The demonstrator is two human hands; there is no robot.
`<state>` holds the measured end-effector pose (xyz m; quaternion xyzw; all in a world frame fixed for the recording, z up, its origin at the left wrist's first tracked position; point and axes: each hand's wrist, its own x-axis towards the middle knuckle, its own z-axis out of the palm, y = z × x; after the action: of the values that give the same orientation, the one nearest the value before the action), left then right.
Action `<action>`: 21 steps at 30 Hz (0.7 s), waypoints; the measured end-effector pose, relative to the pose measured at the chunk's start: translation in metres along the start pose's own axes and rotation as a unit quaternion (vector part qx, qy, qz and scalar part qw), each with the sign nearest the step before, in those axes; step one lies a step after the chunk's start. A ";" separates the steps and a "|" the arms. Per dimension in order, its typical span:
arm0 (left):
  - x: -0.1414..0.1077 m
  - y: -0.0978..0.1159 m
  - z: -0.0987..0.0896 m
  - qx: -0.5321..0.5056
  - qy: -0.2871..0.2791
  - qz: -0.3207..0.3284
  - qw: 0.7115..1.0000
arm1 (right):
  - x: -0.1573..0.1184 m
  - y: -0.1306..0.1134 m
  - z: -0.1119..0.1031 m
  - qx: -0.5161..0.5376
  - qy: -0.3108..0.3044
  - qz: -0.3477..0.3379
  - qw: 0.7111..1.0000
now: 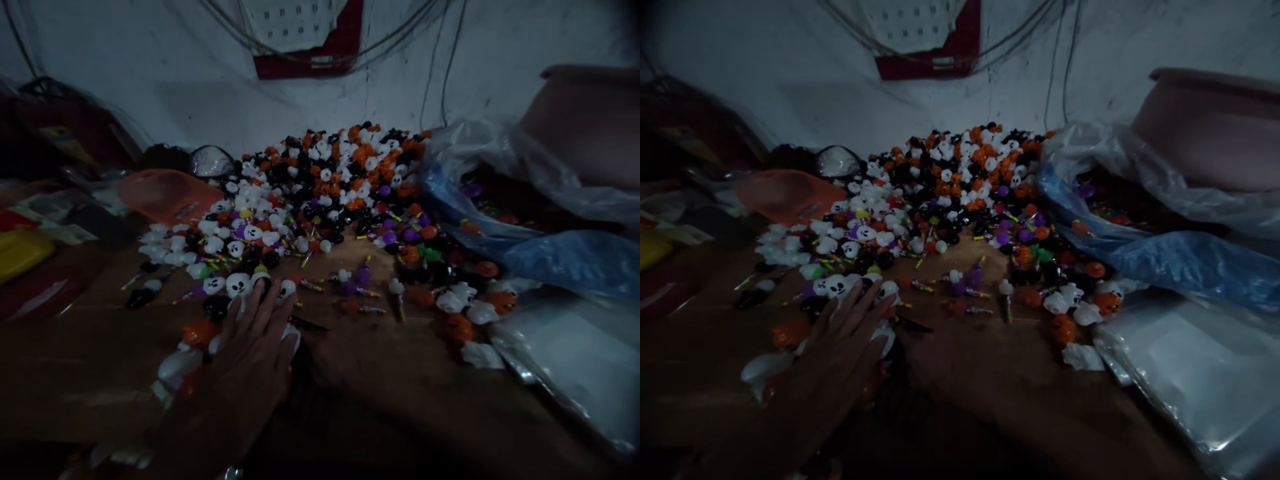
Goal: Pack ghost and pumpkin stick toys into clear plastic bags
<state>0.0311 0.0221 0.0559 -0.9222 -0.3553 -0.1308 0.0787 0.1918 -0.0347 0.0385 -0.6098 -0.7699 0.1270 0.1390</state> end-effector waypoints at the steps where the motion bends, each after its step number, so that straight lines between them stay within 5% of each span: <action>1: -0.001 -0.002 0.000 -0.007 -0.003 0.001 1.000 | -0.005 0.002 -0.003 0.001 0.016 -0.010 1.000; 7: 0.006 -0.006 -0.038 -0.097 0.016 -0.009 0.995 | -0.042 0.057 -0.018 0.129 0.107 0.049 0.985; 10: 0.028 -0.007 -0.050 -0.070 0.084 -0.011 0.994 | -0.044 0.090 -0.028 0.069 0.133 0.104 0.983; 12: 0.042 -0.006 -0.041 -0.023 0.095 -0.017 0.995 | -0.031 0.102 -0.034 0.002 0.112 0.153 0.982; 17: 0.046 -0.005 0.002 0.008 -0.028 0.002 1.000 | 0.014 0.103 -0.038 -0.038 0.126 0.148 0.980; 21: 0.040 -0.001 -0.010 -0.041 -0.096 -0.023 0.994 | 0.043 0.099 -0.037 -0.041 0.097 0.096 0.990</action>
<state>0.0573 0.0461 0.0774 -0.9246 -0.3766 -0.0576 0.0029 0.2855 0.0308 0.0393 -0.6953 -0.6955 0.0484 0.1745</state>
